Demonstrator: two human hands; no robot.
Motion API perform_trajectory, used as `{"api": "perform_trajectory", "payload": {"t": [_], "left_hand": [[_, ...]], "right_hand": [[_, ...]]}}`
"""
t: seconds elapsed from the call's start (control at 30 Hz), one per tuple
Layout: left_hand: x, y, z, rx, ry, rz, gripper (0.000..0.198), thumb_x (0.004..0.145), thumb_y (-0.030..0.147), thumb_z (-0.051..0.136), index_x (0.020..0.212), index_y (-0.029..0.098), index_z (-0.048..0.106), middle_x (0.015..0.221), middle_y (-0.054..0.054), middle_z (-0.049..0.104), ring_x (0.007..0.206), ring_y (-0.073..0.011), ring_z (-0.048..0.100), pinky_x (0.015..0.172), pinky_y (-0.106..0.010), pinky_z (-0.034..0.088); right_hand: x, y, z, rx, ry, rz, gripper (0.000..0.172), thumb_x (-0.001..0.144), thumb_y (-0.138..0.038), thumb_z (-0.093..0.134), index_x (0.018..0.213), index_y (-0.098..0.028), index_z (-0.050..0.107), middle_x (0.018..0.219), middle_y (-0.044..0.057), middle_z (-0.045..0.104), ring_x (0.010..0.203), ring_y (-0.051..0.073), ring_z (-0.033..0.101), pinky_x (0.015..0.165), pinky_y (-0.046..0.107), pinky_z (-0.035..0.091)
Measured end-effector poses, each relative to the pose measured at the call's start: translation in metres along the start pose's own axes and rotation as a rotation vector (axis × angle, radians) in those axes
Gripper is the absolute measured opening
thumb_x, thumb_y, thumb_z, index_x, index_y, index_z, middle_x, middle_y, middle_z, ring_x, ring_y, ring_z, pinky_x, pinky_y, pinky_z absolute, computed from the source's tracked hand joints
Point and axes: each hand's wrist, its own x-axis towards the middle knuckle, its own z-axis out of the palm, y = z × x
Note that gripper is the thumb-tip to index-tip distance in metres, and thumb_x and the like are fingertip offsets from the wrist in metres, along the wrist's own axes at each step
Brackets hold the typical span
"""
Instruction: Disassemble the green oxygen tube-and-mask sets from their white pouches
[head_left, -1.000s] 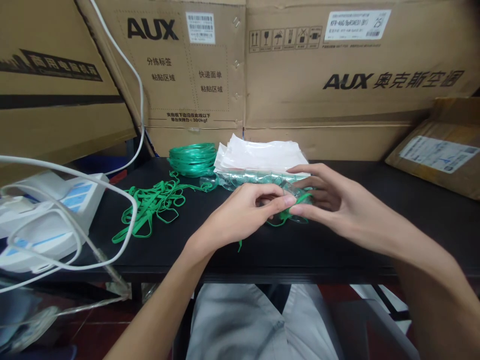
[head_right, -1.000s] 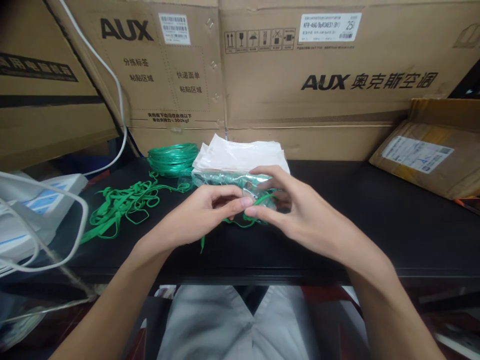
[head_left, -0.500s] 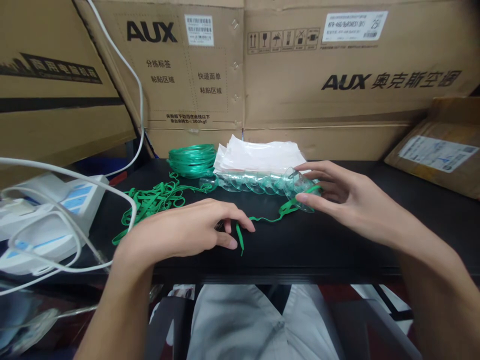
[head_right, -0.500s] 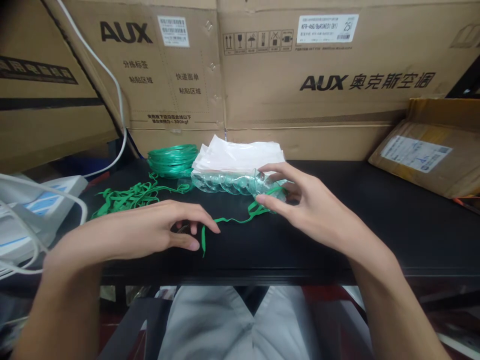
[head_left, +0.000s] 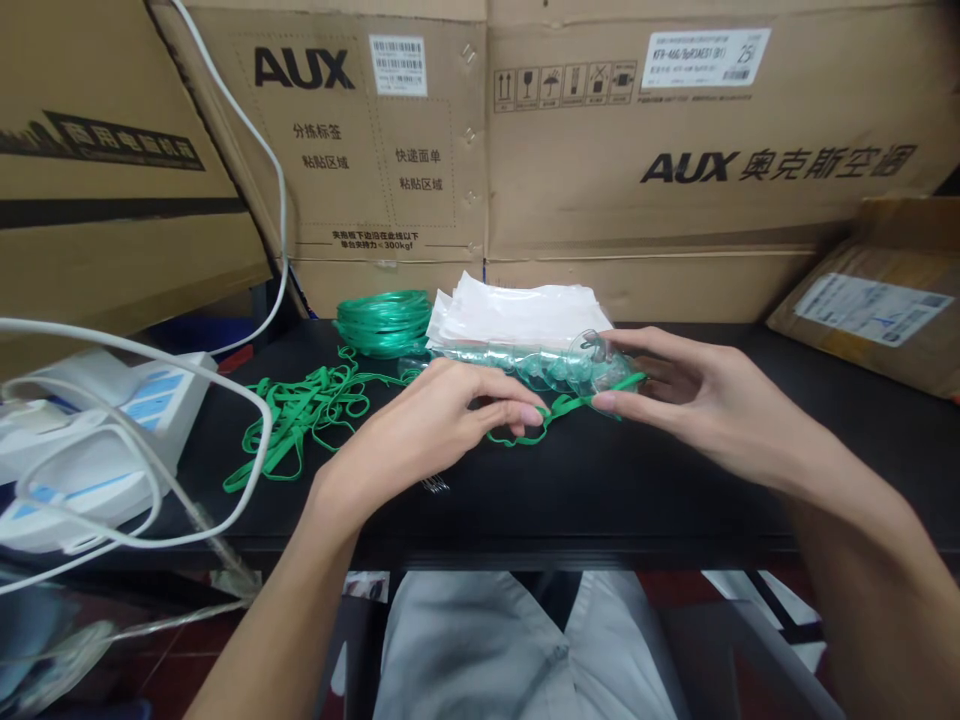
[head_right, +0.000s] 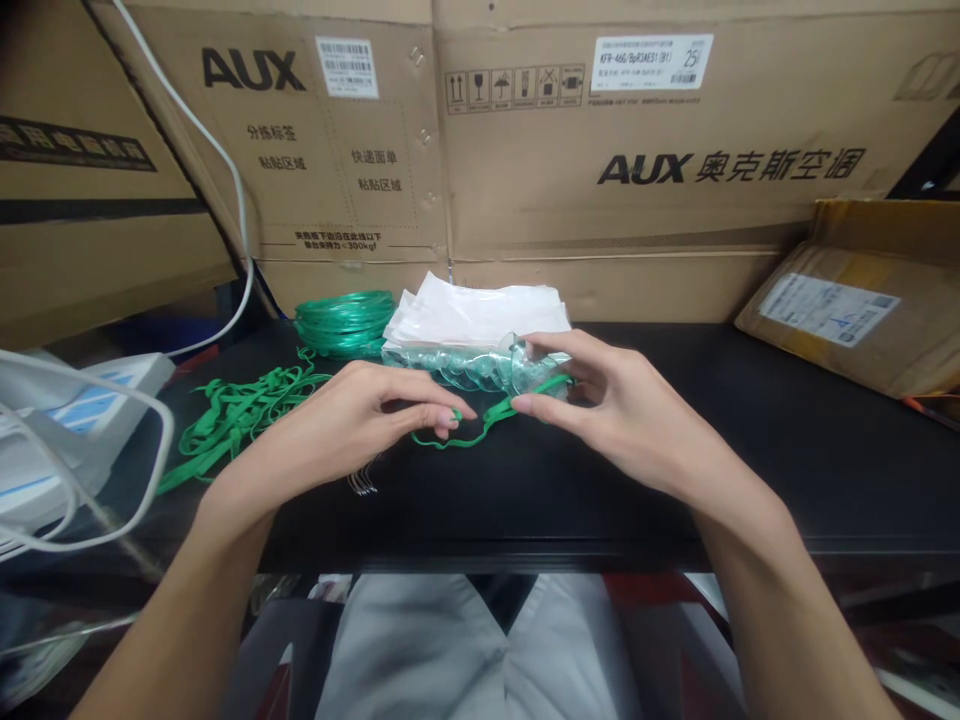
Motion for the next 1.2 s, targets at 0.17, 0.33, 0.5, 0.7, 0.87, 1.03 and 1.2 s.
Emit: {"api": "perform_trajectory", "payload": {"t": [0.17, 0.33, 0.5, 0.7, 0.87, 1.03, 1.2], "left_hand": [[0.005, 0.006, 0.01, -0.103, 0.187, 0.045, 0.03, 0.099, 0.044, 0.062, 0.11, 0.023, 0.08, 0.091, 0.001, 0.079, 0.079, -0.0163, 0.07, 0.079, -0.025, 0.05], [0.007, 0.004, 0.016, -0.066, 0.295, 0.054, 0.022, 0.097, 0.038, 0.066, 0.104, 0.024, 0.082, 0.085, 0.004, 0.079, 0.071, -0.0128, 0.068, 0.072, -0.022, 0.048], [0.009, 0.001, 0.018, 0.047, 0.314, 0.046, 0.017, 0.097, 0.033, 0.066, 0.097, 0.026, 0.082, 0.078, 0.007, 0.077, 0.065, -0.0109, 0.066, 0.067, -0.022, 0.045], [0.008, 0.001, 0.018, 0.139, 0.34, 0.029, 0.017, 0.096, 0.034, 0.066, 0.091, 0.028, 0.081, 0.077, 0.009, 0.075, 0.064, -0.0095, 0.059, 0.066, -0.023, 0.042], [0.008, 0.002, 0.019, 0.186, 0.364, -0.003, 0.014, 0.093, 0.029, 0.068, 0.088, 0.027, 0.081, 0.078, 0.009, 0.076, 0.065, -0.0093, 0.058, 0.065, -0.024, 0.041], [0.009, 0.005, 0.021, 0.229, 0.39, -0.031, 0.012, 0.087, 0.023, 0.07, 0.083, 0.026, 0.08, 0.073, 0.009, 0.073, 0.064, -0.0095, 0.056, 0.066, -0.025, 0.039], [0.007, 0.007, 0.022, 0.256, 0.414, -0.02, 0.011, 0.085, 0.022, 0.07, 0.079, 0.026, 0.079, 0.065, 0.009, 0.068, 0.06, -0.0087, 0.053, 0.062, -0.025, 0.037]], "right_hand": [[0.0, -0.004, 0.002, 0.108, -0.021, 0.017, 0.05, 0.076, -0.035, 0.089, 0.12, -0.026, 0.067, 0.125, 0.005, 0.07, 0.113, 0.028, 0.068, 0.099, 0.041, 0.059], [0.001, -0.006, 0.005, 0.159, -0.029, 0.007, 0.053, 0.074, -0.032, 0.091, 0.118, -0.026, 0.063, 0.121, 0.004, 0.068, 0.114, 0.027, 0.067, 0.102, 0.038, 0.059], [0.001, -0.007, 0.006, 0.179, -0.033, -0.014, 0.05, 0.074, -0.028, 0.091, 0.115, -0.027, 0.063, 0.119, 0.003, 0.067, 0.112, 0.026, 0.068, 0.101, 0.036, 0.059], [0.0, -0.008, 0.007, 0.175, -0.035, -0.041, 0.045, 0.077, -0.024, 0.088, 0.114, -0.028, 0.064, 0.118, 0.002, 0.068, 0.115, 0.027, 0.068, 0.101, 0.035, 0.059], [-0.001, -0.007, 0.009, 0.169, -0.041, -0.062, 0.044, 0.078, -0.022, 0.087, 0.114, -0.029, 0.064, 0.117, 0.001, 0.069, 0.113, 0.025, 0.068, 0.098, 0.033, 0.06], [0.0, -0.009, 0.01, 0.176, -0.057, -0.05, 0.044, 0.078, -0.023, 0.088, 0.114, -0.028, 0.063, 0.116, 0.002, 0.068, 0.114, 0.025, 0.068, 0.099, 0.034, 0.059], [0.001, -0.007, 0.012, 0.163, -0.049, -0.054, 0.044, 0.077, -0.025, 0.089, 0.112, -0.028, 0.063, 0.116, 0.002, 0.068, 0.112, 0.026, 0.068, 0.099, 0.037, 0.059]]}}
